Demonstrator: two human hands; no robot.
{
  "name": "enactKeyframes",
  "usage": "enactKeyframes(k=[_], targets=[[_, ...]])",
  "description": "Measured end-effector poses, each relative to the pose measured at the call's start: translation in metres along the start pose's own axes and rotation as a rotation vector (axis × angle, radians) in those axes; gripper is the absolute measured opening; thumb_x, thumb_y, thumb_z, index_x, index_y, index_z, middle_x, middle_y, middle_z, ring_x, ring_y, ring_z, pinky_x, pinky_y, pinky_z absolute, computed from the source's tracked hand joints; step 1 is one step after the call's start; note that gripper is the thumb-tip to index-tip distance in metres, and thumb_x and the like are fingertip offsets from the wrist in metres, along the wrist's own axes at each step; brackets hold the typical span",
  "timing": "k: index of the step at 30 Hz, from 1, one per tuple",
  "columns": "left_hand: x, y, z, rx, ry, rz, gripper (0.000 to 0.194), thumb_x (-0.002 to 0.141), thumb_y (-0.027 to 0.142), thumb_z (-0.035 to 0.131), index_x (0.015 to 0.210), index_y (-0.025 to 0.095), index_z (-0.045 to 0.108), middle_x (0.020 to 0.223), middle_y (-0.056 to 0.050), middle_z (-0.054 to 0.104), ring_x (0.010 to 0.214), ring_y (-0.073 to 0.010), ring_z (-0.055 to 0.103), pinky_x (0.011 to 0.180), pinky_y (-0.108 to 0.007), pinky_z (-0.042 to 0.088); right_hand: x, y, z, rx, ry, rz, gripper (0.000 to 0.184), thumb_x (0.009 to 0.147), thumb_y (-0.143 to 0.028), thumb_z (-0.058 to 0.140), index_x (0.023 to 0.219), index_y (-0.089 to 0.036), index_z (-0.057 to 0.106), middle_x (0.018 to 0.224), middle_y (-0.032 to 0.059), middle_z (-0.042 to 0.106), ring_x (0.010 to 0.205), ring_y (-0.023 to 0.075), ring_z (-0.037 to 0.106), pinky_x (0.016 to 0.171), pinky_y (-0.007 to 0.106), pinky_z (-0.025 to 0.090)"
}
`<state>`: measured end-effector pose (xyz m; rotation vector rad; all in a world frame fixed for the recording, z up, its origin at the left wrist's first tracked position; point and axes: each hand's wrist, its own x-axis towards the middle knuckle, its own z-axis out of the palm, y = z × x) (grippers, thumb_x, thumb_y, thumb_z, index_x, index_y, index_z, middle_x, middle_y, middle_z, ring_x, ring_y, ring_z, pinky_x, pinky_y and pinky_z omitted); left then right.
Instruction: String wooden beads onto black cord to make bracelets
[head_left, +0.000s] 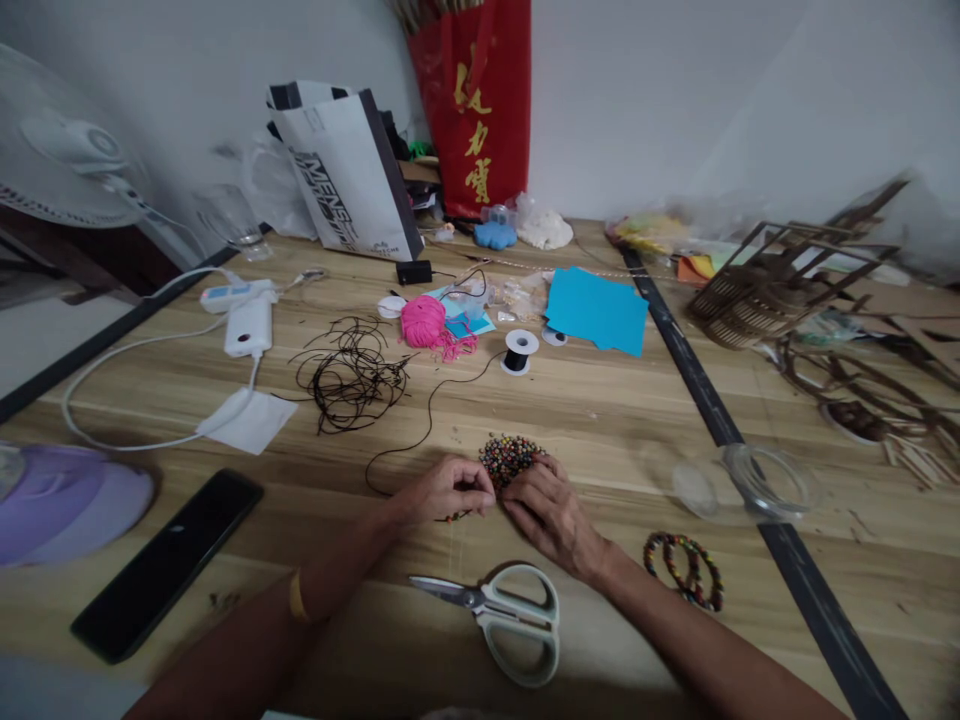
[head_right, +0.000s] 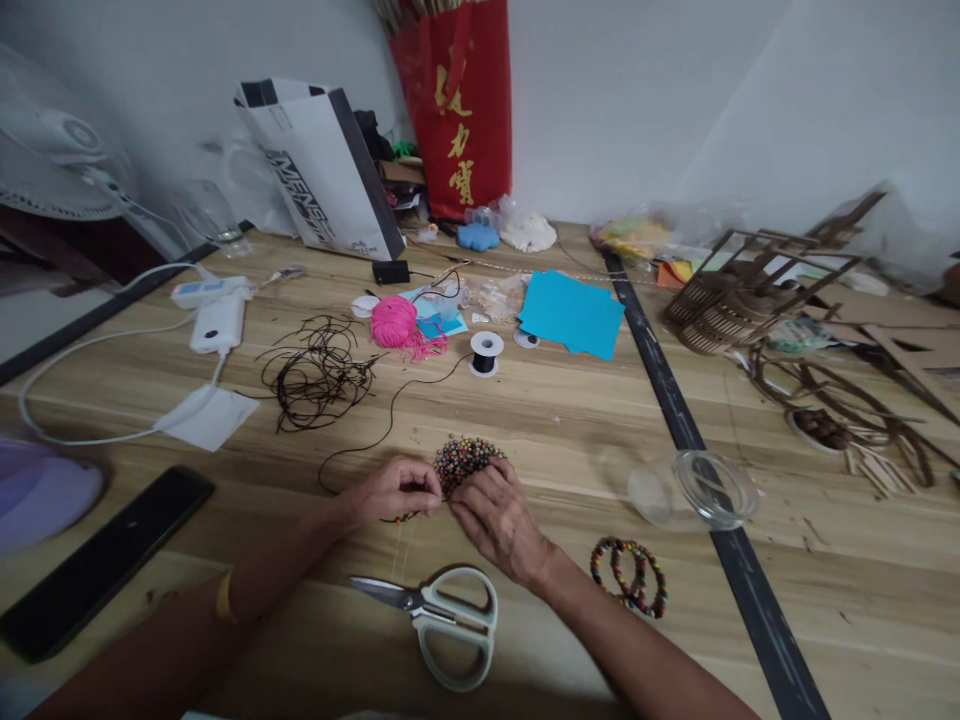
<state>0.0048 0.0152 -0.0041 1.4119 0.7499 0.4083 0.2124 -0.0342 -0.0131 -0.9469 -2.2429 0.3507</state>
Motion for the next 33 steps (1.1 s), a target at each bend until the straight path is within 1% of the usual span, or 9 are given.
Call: enactKeyframes(k=[3, 8, 13, 23, 33], targets=[[-0.0005, 0.0017, 0.0004, 0.014, -0.004, 0.009, 0.026, 0.074, 0.036, 0.068, 0.072, 0.011, 0.060, 0.063, 0.000, 0.062, 0.059, -0.0089, 0.054, 0.057, -0.019, 0.041, 0.0001, 0.0012, -0.0004, 0.056, 0.032, -0.010, 0.009, 0.093, -0.015, 0.051, 0.092, -0.020, 0.058, 0.082, 0.0015, 0.067, 0.079, 0.0149, 0.058, 0.098, 0.043, 0.034], [0.0009, -0.0019, 0.0005, 0.045, -0.010, 0.015, 0.023, 0.075, 0.033, 0.067, 0.073, 0.011, 0.061, 0.063, -0.001, 0.062, 0.059, -0.0090, 0.054, 0.057, -0.019, 0.040, 0.0023, 0.0012, -0.0007, 0.126, 0.062, -0.034, 0.008, 0.090, -0.013, 0.054, 0.090, -0.020, 0.057, 0.082, 0.0024, 0.067, 0.077, 0.0155, 0.059, 0.089, 0.039, 0.041], [0.0005, -0.0036, 0.0011, 0.074, -0.015, 0.008, 0.018, 0.076, 0.028, 0.064, 0.074, 0.011, 0.061, 0.065, -0.001, 0.063, 0.059, -0.0089, 0.053, 0.057, -0.018, 0.039, 0.0040, 0.0005, -0.0011, 0.174, 0.092, -0.036, 0.009, 0.089, -0.012, 0.055, 0.092, -0.020, 0.057, 0.081, 0.0034, 0.067, 0.077, 0.0164, 0.059, 0.085, 0.038, 0.043], [-0.0005, 0.0046, 0.0031, 0.082, -0.009, -0.004, 0.021, 0.075, 0.031, 0.066, 0.071, 0.011, 0.061, 0.062, 0.000, 0.061, 0.057, -0.0084, 0.051, 0.055, -0.018, 0.038, 0.0038, 0.0026, -0.0005, 0.204, 0.070, -0.035, 0.006, 0.091, -0.016, 0.054, 0.089, -0.020, 0.059, 0.080, 0.0036, 0.068, 0.076, 0.0162, 0.061, 0.090, 0.041, 0.043], [0.0002, -0.0013, 0.0024, 0.090, -0.013, 0.006, 0.021, 0.075, 0.031, 0.066, 0.073, 0.010, 0.062, 0.063, -0.001, 0.063, 0.057, -0.0086, 0.051, 0.054, -0.018, 0.037, 0.0040, 0.0023, -0.0013, 0.202, 0.072, -0.033, 0.004, 0.091, -0.018, 0.055, 0.090, -0.020, 0.058, 0.078, 0.0030, 0.068, 0.075, 0.0161, 0.062, 0.091, 0.041, 0.043]])
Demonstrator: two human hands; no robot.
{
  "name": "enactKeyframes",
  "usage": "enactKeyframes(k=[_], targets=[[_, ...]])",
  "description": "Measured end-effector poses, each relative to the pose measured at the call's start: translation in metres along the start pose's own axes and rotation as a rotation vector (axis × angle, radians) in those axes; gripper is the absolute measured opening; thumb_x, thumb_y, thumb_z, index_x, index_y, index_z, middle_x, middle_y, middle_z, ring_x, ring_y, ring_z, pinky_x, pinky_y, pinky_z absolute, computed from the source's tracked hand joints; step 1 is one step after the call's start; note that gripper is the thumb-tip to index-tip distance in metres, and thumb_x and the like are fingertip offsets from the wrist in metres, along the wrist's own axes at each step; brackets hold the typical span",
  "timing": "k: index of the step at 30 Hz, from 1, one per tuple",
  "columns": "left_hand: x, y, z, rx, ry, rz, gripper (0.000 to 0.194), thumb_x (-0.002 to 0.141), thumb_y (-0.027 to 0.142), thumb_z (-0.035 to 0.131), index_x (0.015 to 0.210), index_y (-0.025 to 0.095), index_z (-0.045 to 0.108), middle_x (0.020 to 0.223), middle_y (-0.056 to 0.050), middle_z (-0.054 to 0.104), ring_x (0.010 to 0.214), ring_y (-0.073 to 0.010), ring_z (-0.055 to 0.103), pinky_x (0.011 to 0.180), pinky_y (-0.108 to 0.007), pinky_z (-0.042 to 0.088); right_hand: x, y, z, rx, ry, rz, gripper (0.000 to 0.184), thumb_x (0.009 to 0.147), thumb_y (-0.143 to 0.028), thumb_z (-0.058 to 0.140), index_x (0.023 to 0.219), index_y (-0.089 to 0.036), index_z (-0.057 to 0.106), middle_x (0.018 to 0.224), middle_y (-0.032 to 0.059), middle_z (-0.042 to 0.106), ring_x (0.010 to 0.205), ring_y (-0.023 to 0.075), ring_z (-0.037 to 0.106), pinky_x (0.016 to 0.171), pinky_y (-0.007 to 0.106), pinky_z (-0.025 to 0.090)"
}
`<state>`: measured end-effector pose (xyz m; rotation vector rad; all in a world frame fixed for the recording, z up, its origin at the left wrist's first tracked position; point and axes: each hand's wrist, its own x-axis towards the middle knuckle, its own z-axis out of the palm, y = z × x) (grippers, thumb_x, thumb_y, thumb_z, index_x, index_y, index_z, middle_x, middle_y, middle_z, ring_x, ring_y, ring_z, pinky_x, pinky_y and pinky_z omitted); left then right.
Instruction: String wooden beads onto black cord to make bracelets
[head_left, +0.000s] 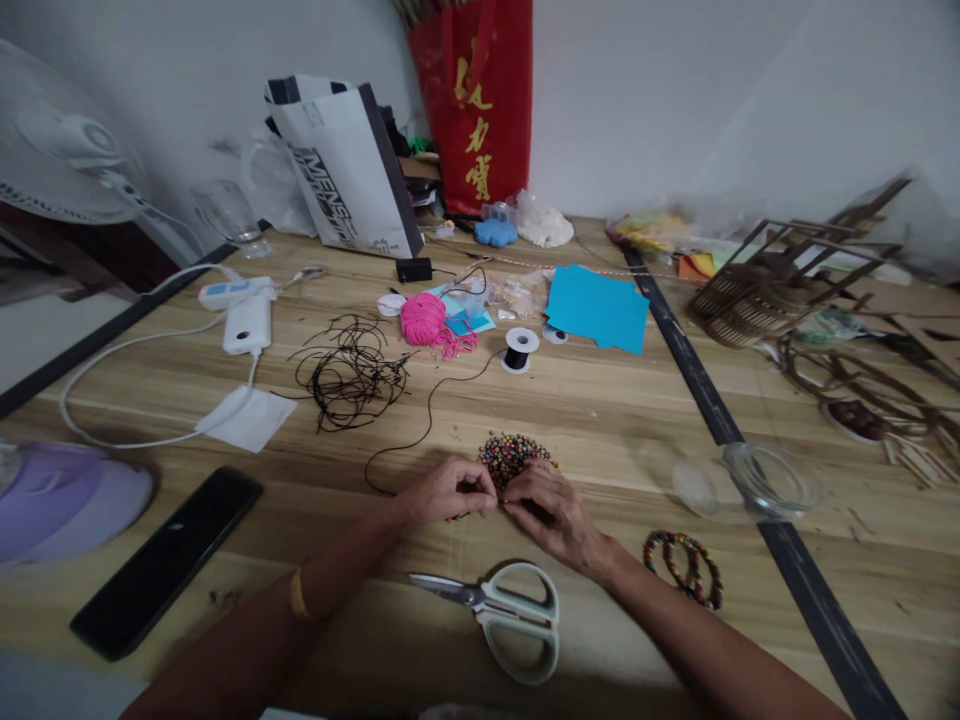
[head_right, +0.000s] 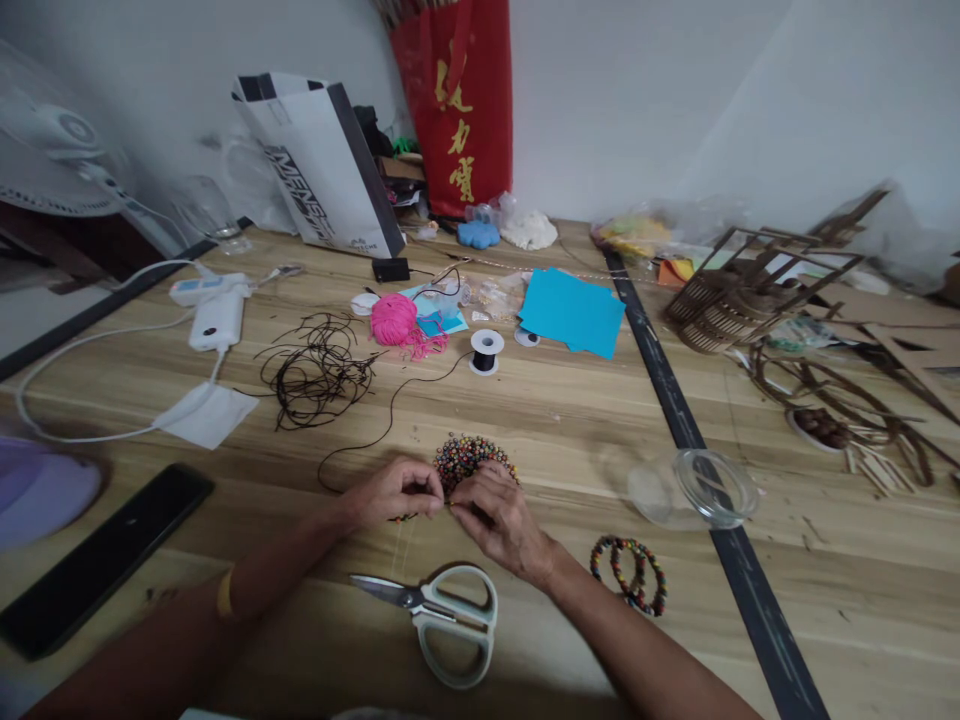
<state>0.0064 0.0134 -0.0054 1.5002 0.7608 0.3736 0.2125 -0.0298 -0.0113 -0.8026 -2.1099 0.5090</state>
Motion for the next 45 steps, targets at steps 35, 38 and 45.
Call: enactKeyframes(k=[35, 38, 45], targets=[[0.0008, 0.0019, 0.0022, 0.001, -0.004, -0.008, 0.019, 0.074, 0.030, 0.065, 0.072, 0.011, 0.062, 0.062, 0.000, 0.060, 0.058, -0.0094, 0.050, 0.055, -0.018, 0.036, 0.0005, 0.0012, 0.0007, 0.047, -0.052, -0.036, 0.006, 0.091, -0.016, 0.055, 0.093, -0.019, 0.059, 0.082, 0.0040, 0.068, 0.077, 0.0161, 0.061, 0.081, 0.036, 0.045], [0.0013, 0.0010, 0.0012, 0.033, -0.007, -0.010, 0.017, 0.073, 0.028, 0.065, 0.074, 0.010, 0.065, 0.063, 0.000, 0.061, 0.059, -0.0092, 0.049, 0.056, -0.018, 0.036, 0.0000, 0.0014, 0.0005, 0.050, -0.059, -0.029, 0.006, 0.091, -0.016, 0.055, 0.093, -0.020, 0.060, 0.082, 0.0043, 0.068, 0.077, 0.0164, 0.061, 0.080, 0.037, 0.045], [-0.0002, -0.0001, -0.0036, 0.088, -0.027, -0.023, 0.019, 0.073, 0.027, 0.064, 0.081, 0.010, 0.069, 0.066, 0.000, 0.064, 0.060, -0.0098, 0.050, 0.057, -0.019, 0.036, -0.0007, 0.0016, 0.0000, 0.050, -0.069, -0.030, 0.007, 0.092, -0.017, 0.054, 0.093, -0.019, 0.061, 0.084, 0.0048, 0.067, 0.079, 0.0166, 0.059, 0.079, 0.035, 0.045]])
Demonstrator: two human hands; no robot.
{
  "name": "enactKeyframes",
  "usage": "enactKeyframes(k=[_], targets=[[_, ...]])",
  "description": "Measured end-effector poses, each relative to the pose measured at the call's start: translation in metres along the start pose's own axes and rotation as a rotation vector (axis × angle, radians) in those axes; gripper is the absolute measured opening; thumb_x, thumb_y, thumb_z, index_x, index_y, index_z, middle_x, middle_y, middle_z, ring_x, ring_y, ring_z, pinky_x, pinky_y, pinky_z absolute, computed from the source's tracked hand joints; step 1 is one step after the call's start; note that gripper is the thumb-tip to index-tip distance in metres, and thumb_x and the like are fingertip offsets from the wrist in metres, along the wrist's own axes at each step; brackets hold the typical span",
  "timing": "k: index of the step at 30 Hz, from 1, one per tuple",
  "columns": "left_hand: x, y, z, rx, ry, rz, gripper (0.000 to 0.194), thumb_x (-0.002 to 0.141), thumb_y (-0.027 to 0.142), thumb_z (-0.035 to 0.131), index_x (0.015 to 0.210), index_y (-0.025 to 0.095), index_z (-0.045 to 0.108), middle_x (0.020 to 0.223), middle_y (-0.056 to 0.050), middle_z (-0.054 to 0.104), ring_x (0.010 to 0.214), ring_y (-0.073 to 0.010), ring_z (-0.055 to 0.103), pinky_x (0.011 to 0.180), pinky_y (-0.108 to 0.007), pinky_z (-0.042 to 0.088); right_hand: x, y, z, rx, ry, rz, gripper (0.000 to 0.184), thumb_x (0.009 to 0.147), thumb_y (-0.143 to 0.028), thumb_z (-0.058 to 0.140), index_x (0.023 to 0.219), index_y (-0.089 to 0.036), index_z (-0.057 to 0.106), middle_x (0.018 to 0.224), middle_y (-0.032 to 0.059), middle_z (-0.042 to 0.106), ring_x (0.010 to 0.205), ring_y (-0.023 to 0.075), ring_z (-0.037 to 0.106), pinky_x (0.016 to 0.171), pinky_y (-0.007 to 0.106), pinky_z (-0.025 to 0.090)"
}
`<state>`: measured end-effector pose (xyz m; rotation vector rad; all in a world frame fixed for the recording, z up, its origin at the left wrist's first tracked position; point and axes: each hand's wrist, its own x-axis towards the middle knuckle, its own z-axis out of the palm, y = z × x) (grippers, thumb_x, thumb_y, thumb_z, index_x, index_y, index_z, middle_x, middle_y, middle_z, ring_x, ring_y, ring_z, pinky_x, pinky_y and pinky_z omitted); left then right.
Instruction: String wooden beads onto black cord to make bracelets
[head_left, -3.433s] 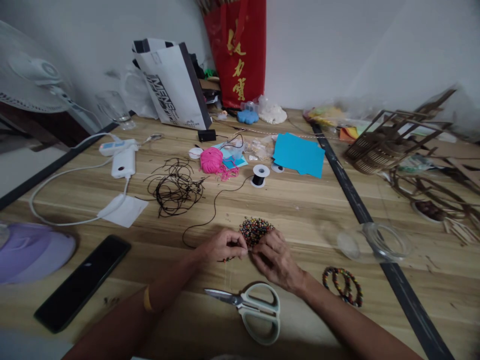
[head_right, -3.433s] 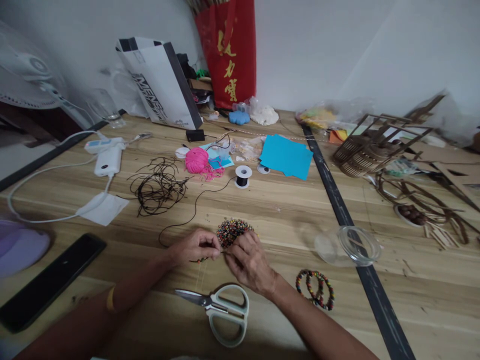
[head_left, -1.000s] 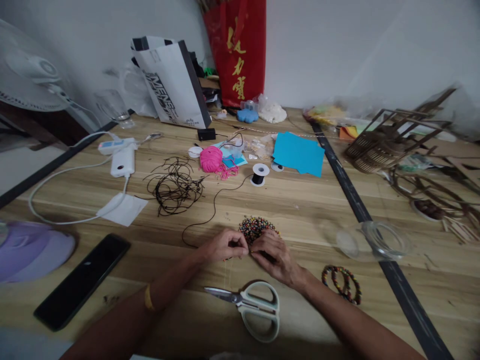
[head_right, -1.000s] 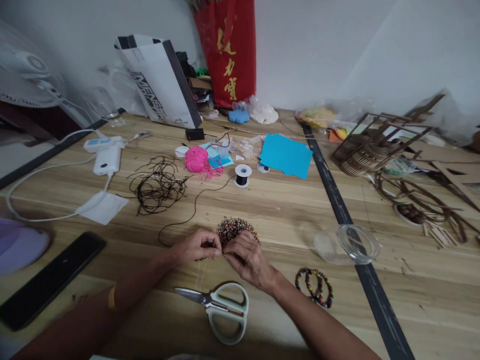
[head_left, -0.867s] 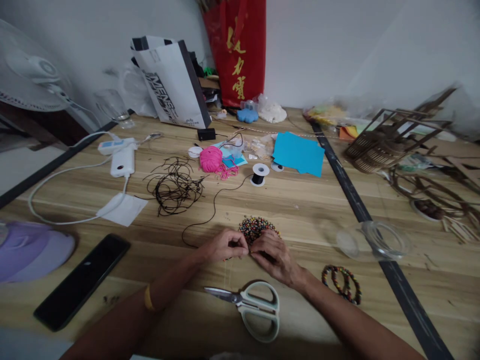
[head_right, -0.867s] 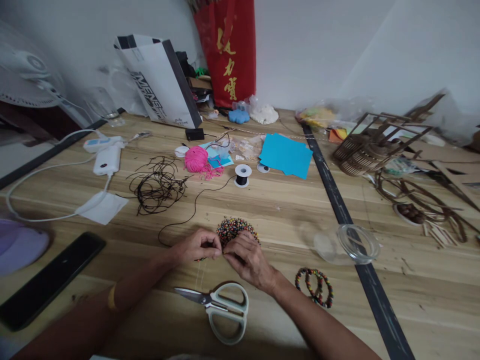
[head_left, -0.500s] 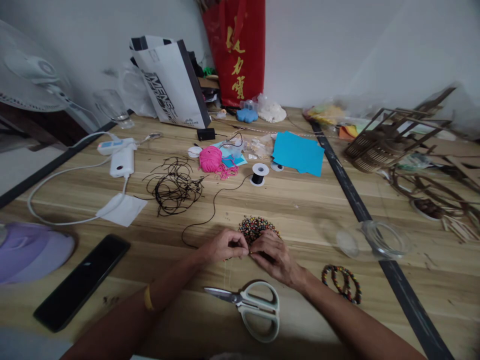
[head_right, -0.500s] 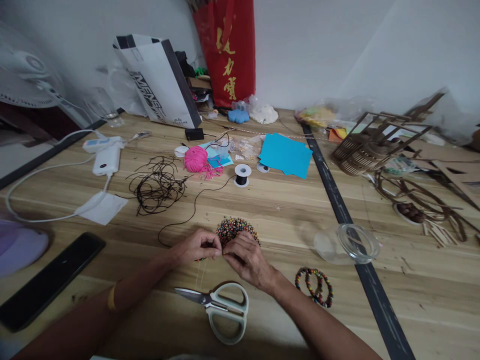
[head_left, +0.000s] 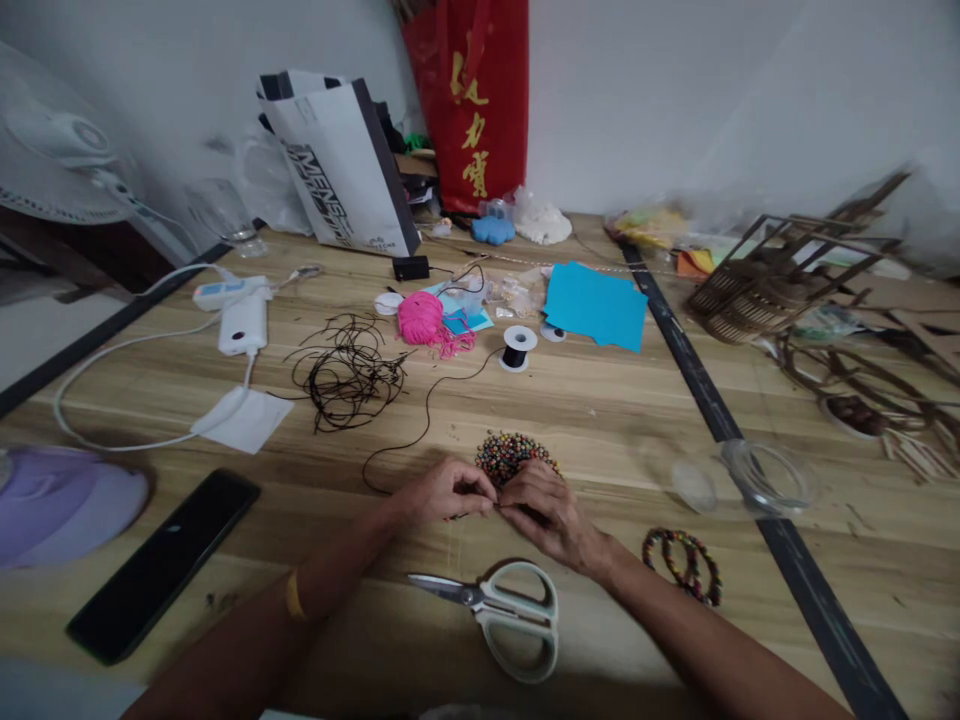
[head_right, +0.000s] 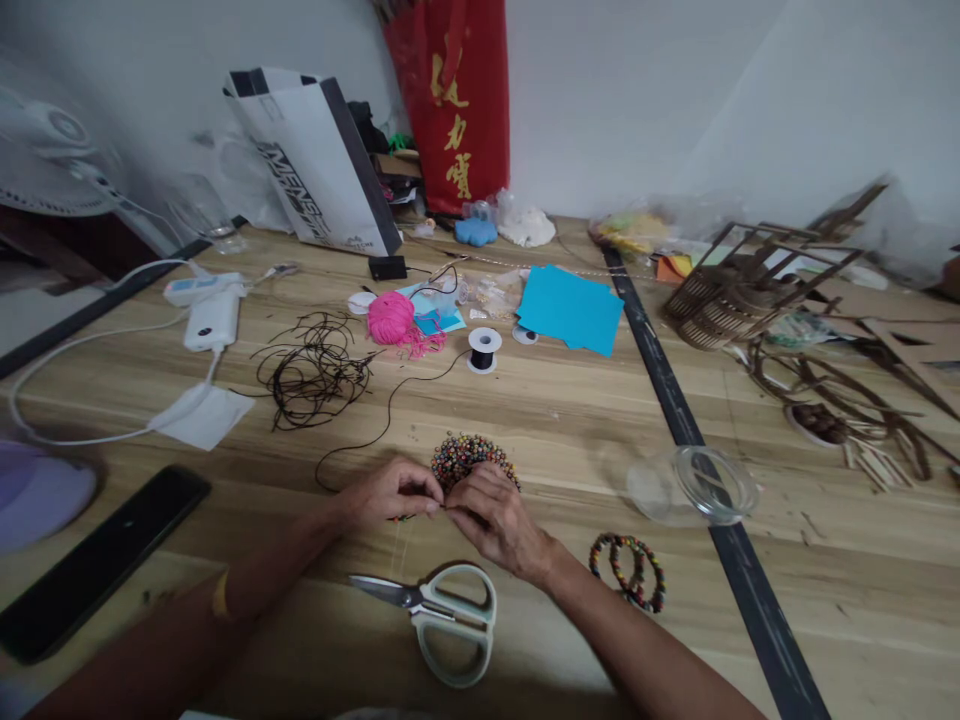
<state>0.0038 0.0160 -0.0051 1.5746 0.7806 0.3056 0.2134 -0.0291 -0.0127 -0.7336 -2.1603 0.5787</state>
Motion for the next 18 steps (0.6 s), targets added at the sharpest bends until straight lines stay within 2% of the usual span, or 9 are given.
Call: enactKeyframes(k=[8, 18], targets=[[0.0016, 0.0018, 0.0028, -0.120, 0.022, -0.030, 0.019, 0.067, 0.028, 0.070, 0.075, 0.011, 0.066, 0.064, 0.000, 0.062, 0.059, -0.0095, 0.051, 0.057, -0.019, 0.037, -0.0003, 0.0001, 0.0010, -0.003, 0.002, 0.010, 0.006, 0.091, -0.017, 0.055, 0.092, -0.019, 0.061, 0.083, 0.0049, 0.067, 0.078, 0.0166, 0.059, 0.078, 0.035, 0.045], [0.0022, -0.0011, 0.0044, -0.124, 0.037, -0.028, 0.018, 0.066, 0.026, 0.071, 0.073, 0.011, 0.064, 0.062, 0.001, 0.061, 0.057, -0.0086, 0.050, 0.054, -0.018, 0.035, 0.0018, -0.0033, -0.0003, 0.003, -0.001, -0.007, 0.008, 0.093, -0.020, 0.053, 0.092, -0.018, 0.060, 0.082, 0.0049, 0.067, 0.078, 0.0160, 0.061, 0.081, 0.035, 0.045]])
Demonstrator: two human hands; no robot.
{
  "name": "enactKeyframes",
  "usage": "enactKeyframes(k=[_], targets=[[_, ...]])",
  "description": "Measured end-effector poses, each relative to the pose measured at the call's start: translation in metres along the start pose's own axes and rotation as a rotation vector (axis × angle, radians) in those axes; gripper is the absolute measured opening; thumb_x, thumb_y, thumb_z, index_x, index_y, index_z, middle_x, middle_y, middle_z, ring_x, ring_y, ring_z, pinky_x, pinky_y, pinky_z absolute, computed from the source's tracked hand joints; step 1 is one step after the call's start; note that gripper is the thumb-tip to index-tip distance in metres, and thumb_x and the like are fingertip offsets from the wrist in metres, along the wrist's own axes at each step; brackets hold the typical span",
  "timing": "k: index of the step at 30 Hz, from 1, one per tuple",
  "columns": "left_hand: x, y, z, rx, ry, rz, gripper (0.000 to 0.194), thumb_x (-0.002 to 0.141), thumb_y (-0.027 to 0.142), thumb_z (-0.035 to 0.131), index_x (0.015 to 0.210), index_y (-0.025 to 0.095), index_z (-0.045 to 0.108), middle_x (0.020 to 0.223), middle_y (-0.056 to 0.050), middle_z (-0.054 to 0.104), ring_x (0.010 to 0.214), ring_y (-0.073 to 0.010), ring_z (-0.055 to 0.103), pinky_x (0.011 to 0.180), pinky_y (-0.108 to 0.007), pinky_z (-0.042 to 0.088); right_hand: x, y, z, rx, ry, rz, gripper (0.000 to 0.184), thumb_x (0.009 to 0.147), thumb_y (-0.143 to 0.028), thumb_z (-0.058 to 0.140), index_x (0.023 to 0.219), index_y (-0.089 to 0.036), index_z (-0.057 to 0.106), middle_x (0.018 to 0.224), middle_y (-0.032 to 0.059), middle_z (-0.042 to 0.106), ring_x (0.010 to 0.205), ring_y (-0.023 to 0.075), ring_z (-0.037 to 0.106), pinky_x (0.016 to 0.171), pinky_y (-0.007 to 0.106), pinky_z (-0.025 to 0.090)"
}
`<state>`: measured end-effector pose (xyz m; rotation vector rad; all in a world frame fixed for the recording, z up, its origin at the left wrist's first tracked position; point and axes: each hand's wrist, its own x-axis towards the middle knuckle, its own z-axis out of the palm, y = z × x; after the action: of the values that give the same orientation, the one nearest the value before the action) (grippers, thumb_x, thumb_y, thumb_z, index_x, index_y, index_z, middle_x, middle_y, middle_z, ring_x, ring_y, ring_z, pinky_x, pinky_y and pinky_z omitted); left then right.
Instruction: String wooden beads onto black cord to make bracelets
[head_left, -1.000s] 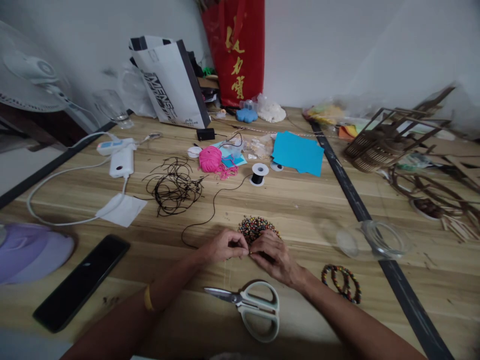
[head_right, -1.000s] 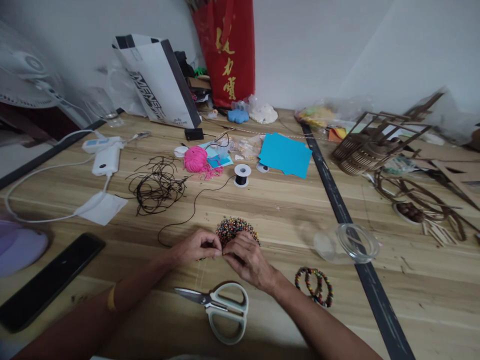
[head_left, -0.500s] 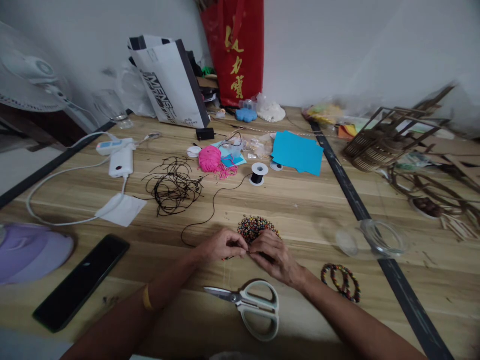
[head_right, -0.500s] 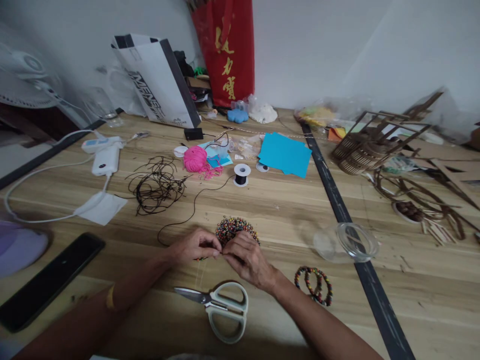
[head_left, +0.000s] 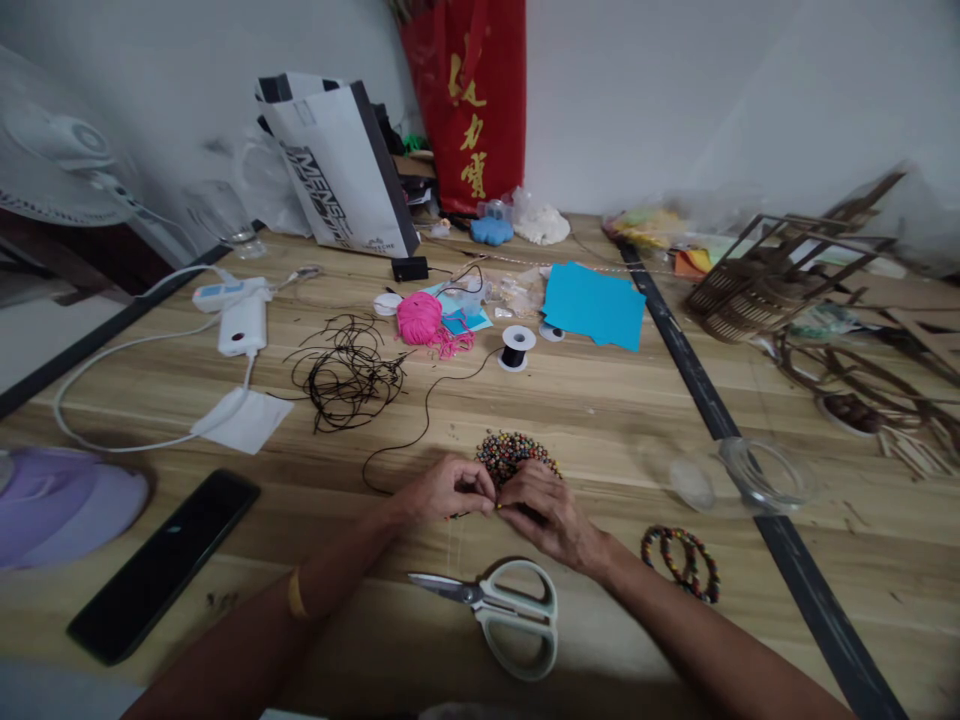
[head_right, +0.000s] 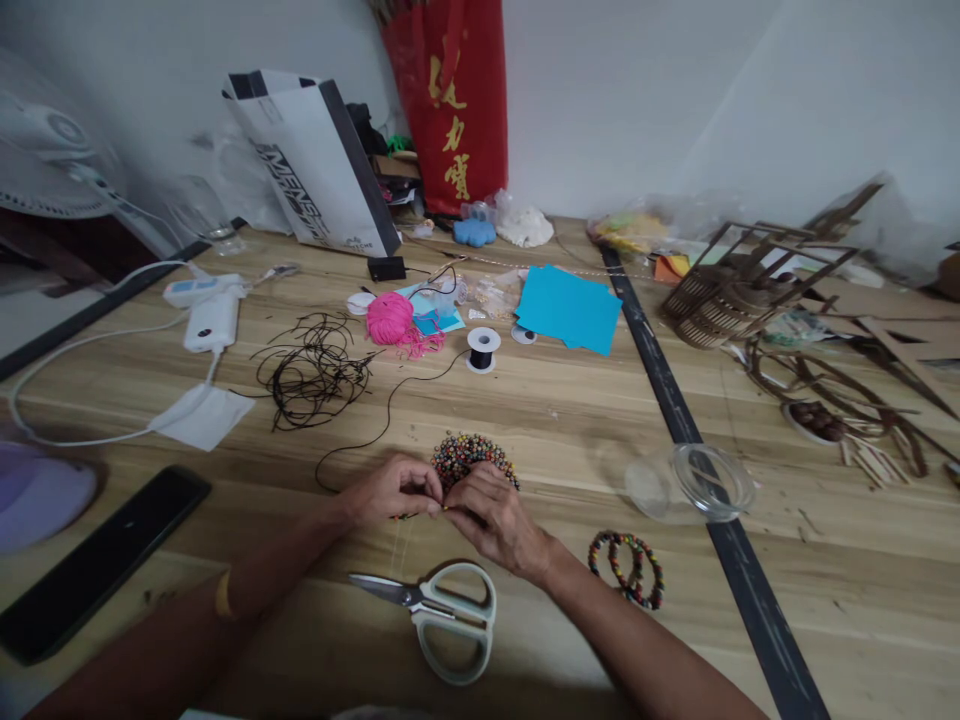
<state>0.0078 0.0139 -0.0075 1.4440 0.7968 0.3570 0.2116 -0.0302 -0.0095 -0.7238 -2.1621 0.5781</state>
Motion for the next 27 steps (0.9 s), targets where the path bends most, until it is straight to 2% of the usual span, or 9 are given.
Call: enactKeyframes(k=[6, 10, 19, 27], targets=[[0.0003, -0.0018, -0.0004, -0.011, -0.017, 0.027, 0.020, 0.067, 0.027, 0.072, 0.076, 0.011, 0.063, 0.066, -0.001, 0.064, 0.059, -0.0098, 0.055, 0.057, -0.019, 0.038, 0.0013, -0.0008, -0.0013, 0.017, -0.020, -0.023, 0.013, 0.095, -0.024, 0.051, 0.090, -0.018, 0.061, 0.079, 0.0046, 0.067, 0.075, 0.0149, 0.060, 0.083, 0.035, 0.045], [0.0008, -0.0034, -0.0013, -0.012, -0.029, 0.054, 0.019, 0.068, 0.026, 0.071, 0.076, 0.011, 0.062, 0.069, -0.003, 0.067, 0.063, -0.0109, 0.058, 0.058, -0.019, 0.040, -0.0002, 0.0006, -0.0012, 0.039, -0.044, -0.026, 0.013, 0.096, -0.022, 0.050, 0.095, -0.018, 0.062, 0.084, 0.0059, 0.068, 0.080, 0.0161, 0.060, 0.081, 0.034, 0.046], [-0.0003, -0.0023, -0.0013, -0.009, -0.011, 0.009, 0.023, 0.068, 0.028, 0.073, 0.078, 0.011, 0.061, 0.071, -0.004, 0.069, 0.064, -0.0123, 0.061, 0.059, -0.020, 0.041, -0.0039, 0.0023, 0.0012, 0.027, -0.040, 0.013, 0.014, 0.095, -0.018, 0.048, 0.102, -0.018, 0.060, 0.089, 0.0082, 0.068, 0.083, 0.0184, 0.059, 0.077, 0.035, 0.048], [-0.0019, 0.0023, -0.0008, -0.015, -0.020, 0.007, 0.023, 0.068, 0.027, 0.073, 0.080, 0.011, 0.062, 0.071, -0.003, 0.068, 0.064, -0.0112, 0.058, 0.059, -0.020, 0.041, -0.0067, 0.0009, 0.0028, -0.135, -0.028, -0.005, 0.013, 0.095, -0.016, 0.047, 0.099, -0.017, 0.059, 0.087, 0.0077, 0.065, 0.082, 0.0183, 0.056, 0.076, 0.034, 0.047]])
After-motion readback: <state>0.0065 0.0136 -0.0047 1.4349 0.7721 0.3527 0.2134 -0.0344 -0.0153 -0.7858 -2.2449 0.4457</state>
